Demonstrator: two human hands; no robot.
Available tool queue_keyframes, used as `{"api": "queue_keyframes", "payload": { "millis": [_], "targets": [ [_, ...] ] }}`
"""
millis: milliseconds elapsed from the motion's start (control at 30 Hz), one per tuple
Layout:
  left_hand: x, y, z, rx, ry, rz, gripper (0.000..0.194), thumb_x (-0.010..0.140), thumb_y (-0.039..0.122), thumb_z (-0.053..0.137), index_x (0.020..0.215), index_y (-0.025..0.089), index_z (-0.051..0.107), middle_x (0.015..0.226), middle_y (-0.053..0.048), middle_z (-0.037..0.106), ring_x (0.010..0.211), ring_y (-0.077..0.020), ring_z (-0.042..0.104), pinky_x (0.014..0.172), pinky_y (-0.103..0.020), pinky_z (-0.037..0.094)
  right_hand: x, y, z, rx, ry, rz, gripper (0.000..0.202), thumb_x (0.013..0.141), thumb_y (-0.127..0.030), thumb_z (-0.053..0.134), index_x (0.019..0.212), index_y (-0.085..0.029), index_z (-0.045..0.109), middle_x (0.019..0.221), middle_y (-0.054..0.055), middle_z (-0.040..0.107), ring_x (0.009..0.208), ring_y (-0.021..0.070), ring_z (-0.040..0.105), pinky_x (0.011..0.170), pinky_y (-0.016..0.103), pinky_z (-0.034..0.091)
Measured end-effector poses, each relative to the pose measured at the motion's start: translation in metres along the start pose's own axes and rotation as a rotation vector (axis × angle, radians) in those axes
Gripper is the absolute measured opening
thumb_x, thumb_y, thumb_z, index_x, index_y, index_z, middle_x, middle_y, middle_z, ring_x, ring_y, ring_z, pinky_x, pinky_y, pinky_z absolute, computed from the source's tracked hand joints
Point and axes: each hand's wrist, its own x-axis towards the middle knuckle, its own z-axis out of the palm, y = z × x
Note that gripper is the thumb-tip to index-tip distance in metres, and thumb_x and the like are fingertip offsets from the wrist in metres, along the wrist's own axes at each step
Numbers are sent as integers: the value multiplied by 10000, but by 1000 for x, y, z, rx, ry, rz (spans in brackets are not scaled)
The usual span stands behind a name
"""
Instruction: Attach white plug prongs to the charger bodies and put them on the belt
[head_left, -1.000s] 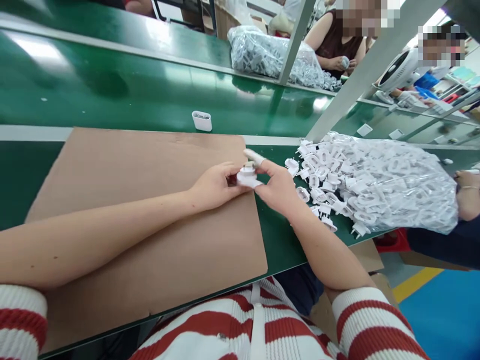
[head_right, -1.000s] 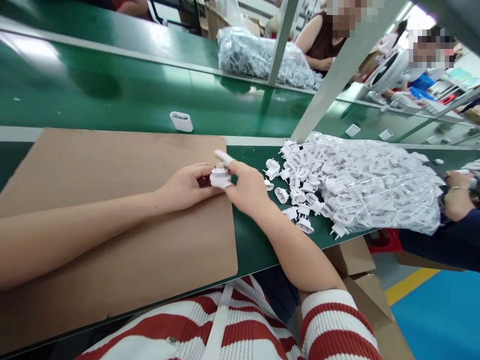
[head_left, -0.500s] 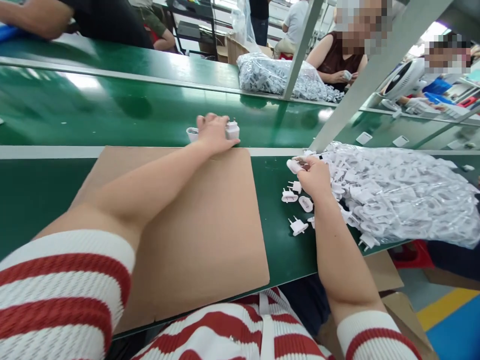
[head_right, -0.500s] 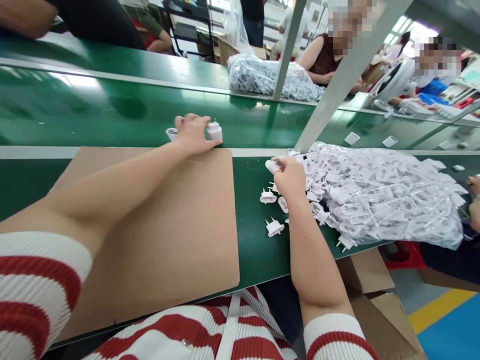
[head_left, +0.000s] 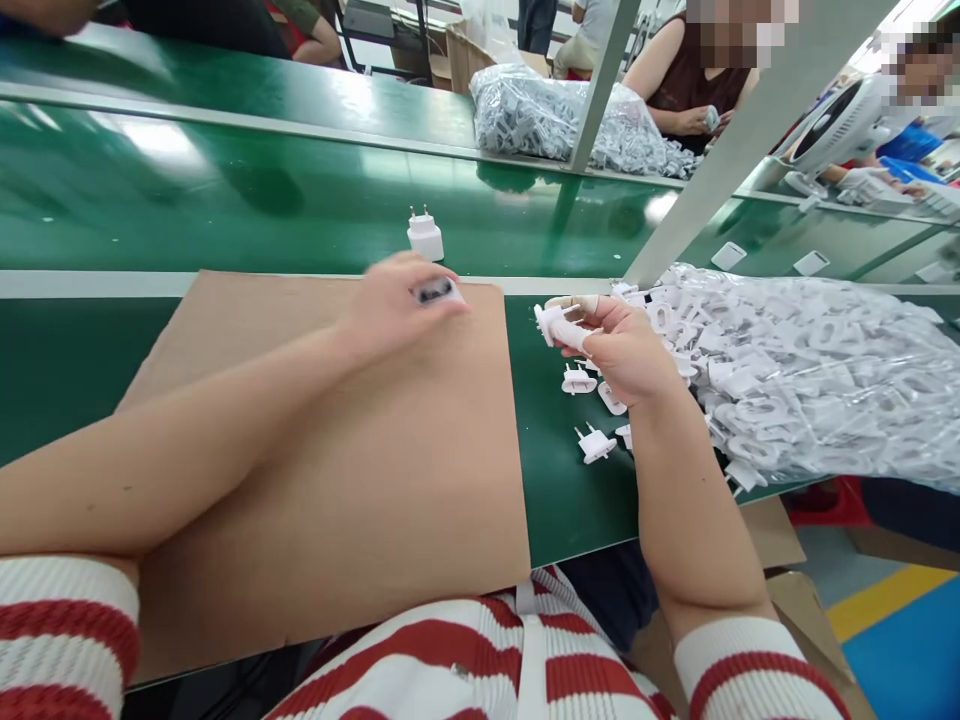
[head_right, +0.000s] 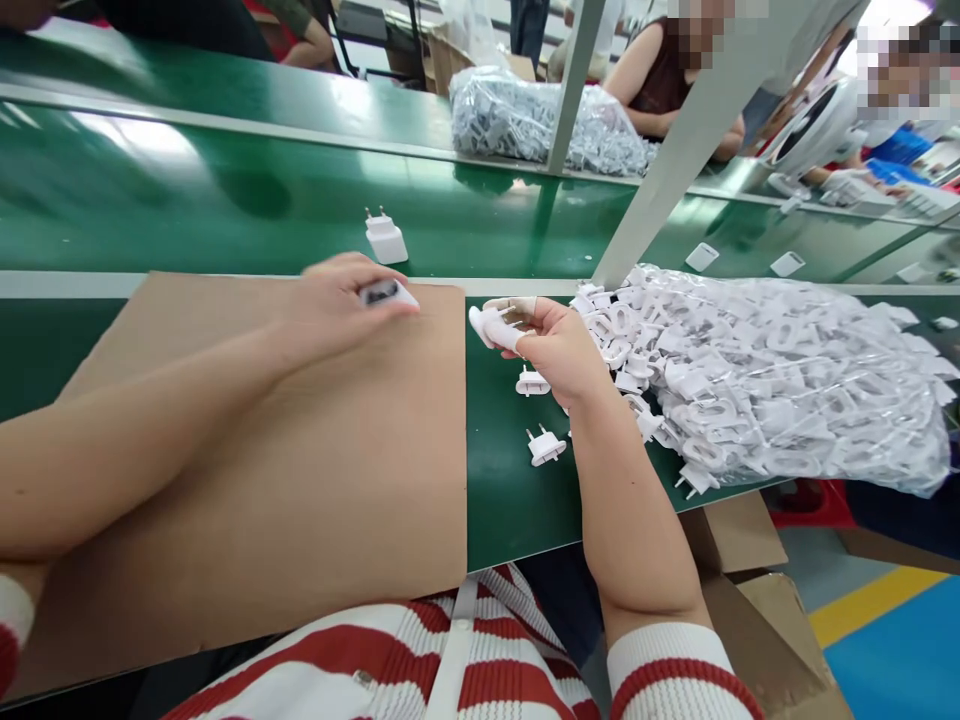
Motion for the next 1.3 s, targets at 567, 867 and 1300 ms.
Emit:
{"api": "queue_keyframes", "payload": {
  "millis": [567,867,1300],
  "targets": [
    [-50,49,56,-459,-334,156,307,863,464,772,968,176,782,939,-55,684,822,-191,633,708,-283,501,-20,8,28,-646,84,-557,220,906,-275,764,1122,-239,736,1099,46,752,906,185,697,860,356,601],
    [-49,57,54,-469,-326,163,220,845,397,780,859,178,767,818,-12,597,733,-141,564,685,-246,456,-18,17,44,-987,-49,-605,207,945,-131,618,1067,-236,748,980,50,701,903,207,675,798,315,530],
    [-50,55,57,-422,-275,195,251,853,409,774,798,168,734,783,-16,568,706,-146,545,663,-264,431,-18,25,47,-978,35,-681,244,986,-193,552,1135,-231,741,996,72,704,897,221,669,776,343,544]
  ]
}}
